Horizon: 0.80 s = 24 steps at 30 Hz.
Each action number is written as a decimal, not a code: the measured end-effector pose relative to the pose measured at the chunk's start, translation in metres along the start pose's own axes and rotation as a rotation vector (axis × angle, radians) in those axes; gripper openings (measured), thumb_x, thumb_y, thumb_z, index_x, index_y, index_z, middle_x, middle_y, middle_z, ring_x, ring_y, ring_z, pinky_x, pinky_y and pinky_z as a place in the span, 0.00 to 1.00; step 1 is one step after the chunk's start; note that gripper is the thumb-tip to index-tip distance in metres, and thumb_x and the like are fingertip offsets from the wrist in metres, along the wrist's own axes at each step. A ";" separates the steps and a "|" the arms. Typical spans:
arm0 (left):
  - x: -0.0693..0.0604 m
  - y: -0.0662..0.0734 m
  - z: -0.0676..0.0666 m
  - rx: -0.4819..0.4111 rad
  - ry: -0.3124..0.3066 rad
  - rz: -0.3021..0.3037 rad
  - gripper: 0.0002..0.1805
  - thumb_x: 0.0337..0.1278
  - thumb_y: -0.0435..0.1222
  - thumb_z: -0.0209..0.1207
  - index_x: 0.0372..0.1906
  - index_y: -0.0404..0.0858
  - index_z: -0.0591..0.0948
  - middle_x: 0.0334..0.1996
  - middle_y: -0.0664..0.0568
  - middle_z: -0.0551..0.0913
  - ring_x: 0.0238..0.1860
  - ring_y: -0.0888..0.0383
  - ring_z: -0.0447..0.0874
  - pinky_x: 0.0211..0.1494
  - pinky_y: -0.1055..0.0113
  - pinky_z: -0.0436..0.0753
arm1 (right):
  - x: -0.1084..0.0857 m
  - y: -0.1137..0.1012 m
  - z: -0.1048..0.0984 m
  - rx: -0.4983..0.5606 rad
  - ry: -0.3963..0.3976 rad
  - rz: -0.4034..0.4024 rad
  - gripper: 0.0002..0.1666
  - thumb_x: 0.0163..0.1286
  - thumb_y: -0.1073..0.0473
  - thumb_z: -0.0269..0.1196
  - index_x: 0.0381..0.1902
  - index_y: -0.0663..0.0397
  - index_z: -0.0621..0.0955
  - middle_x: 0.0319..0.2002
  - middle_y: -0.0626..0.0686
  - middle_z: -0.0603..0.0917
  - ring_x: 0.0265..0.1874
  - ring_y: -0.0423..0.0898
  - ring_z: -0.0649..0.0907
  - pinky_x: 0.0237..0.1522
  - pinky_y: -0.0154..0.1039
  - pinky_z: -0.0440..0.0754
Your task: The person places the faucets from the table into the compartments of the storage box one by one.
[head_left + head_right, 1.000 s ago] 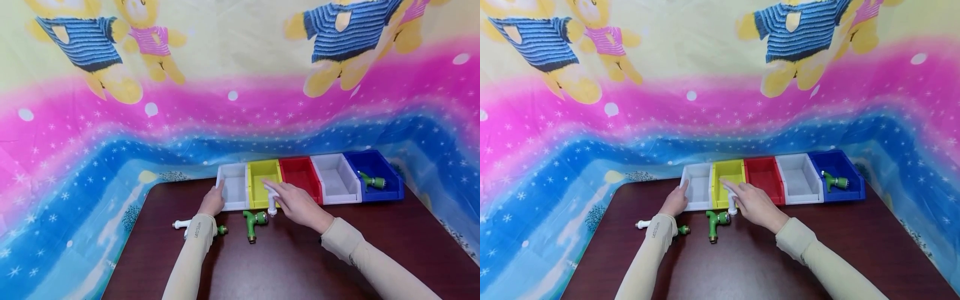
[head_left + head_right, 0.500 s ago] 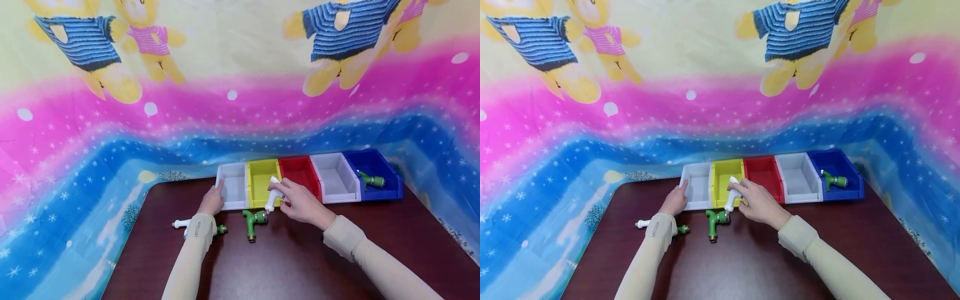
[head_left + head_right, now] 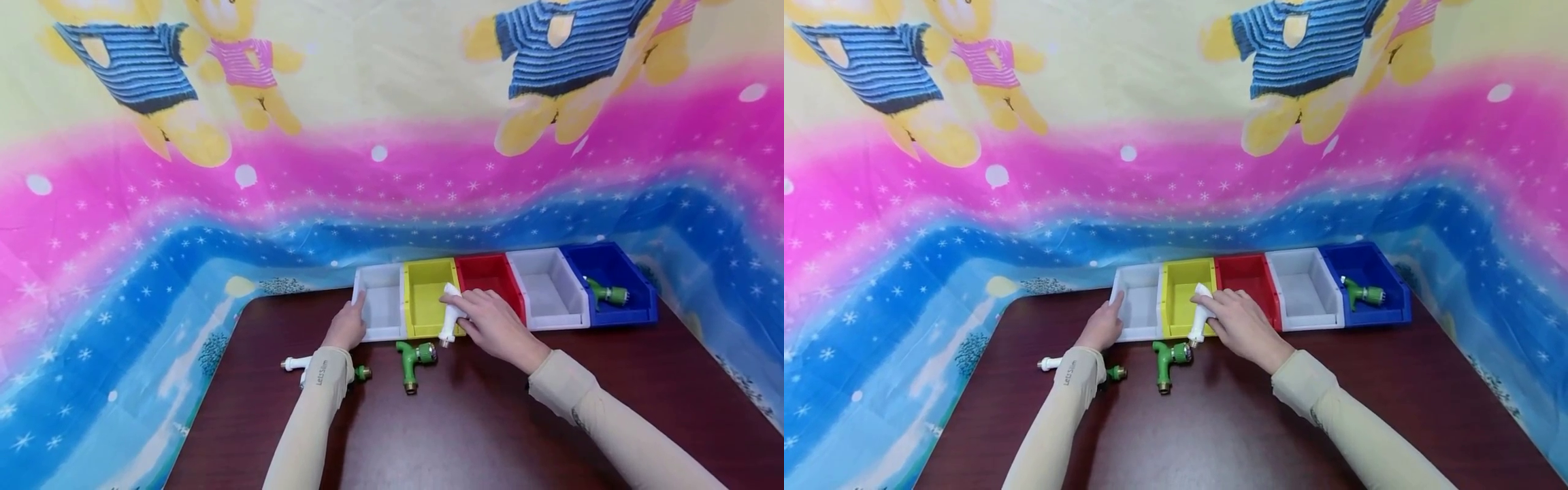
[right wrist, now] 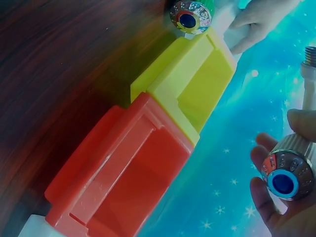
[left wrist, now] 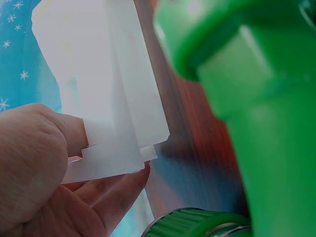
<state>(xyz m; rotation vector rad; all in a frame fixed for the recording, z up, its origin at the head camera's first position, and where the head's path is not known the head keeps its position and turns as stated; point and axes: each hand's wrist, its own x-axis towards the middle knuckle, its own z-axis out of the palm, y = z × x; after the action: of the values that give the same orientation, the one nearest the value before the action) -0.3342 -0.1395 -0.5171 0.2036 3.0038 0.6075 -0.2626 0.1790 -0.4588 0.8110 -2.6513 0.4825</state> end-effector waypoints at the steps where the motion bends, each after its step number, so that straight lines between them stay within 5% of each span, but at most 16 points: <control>1: 0.000 0.000 0.000 -0.005 -0.003 -0.001 0.40 0.72 0.29 0.56 0.84 0.41 0.56 0.74 0.30 0.67 0.69 0.37 0.75 0.70 0.44 0.77 | 0.000 0.000 0.000 -0.010 -0.007 0.010 0.40 0.59 0.59 0.78 0.69 0.42 0.78 0.54 0.54 0.86 0.51 0.51 0.83 0.58 0.52 0.80; 7: 0.000 0.000 0.000 -0.008 0.002 0.007 0.40 0.72 0.29 0.57 0.84 0.41 0.56 0.73 0.29 0.68 0.66 0.37 0.77 0.68 0.45 0.79 | -0.001 0.005 -0.001 -0.069 -0.037 0.048 0.41 0.61 0.57 0.77 0.71 0.43 0.75 0.56 0.54 0.84 0.51 0.51 0.80 0.58 0.50 0.81; 13: -0.002 -0.001 0.000 -0.005 -0.005 -0.009 0.40 0.72 0.29 0.57 0.84 0.41 0.56 0.74 0.30 0.68 0.69 0.37 0.75 0.69 0.45 0.78 | -0.002 0.010 -0.003 -0.051 -0.012 0.061 0.41 0.59 0.60 0.77 0.70 0.45 0.75 0.50 0.55 0.79 0.39 0.47 0.80 0.42 0.43 0.87; 20: -0.001 0.000 -0.002 -0.015 0.003 0.006 0.40 0.72 0.28 0.56 0.84 0.41 0.56 0.75 0.29 0.66 0.71 0.35 0.72 0.71 0.44 0.76 | -0.001 0.020 -0.006 -0.111 0.049 0.029 0.37 0.61 0.65 0.73 0.69 0.47 0.78 0.50 0.57 0.82 0.47 0.54 0.84 0.52 0.55 0.86; 24: -0.001 0.001 -0.002 0.007 0.013 0.014 0.40 0.71 0.28 0.57 0.83 0.40 0.57 0.71 0.28 0.70 0.66 0.36 0.77 0.68 0.45 0.78 | -0.002 0.026 -0.007 -0.117 0.054 0.032 0.33 0.62 0.70 0.70 0.65 0.51 0.80 0.50 0.59 0.84 0.43 0.57 0.86 0.45 0.55 0.88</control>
<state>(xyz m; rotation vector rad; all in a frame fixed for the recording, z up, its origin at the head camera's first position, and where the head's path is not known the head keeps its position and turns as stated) -0.3335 -0.1397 -0.5149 0.2216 3.0205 0.6017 -0.2751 0.2034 -0.4595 0.7114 -2.6189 0.3483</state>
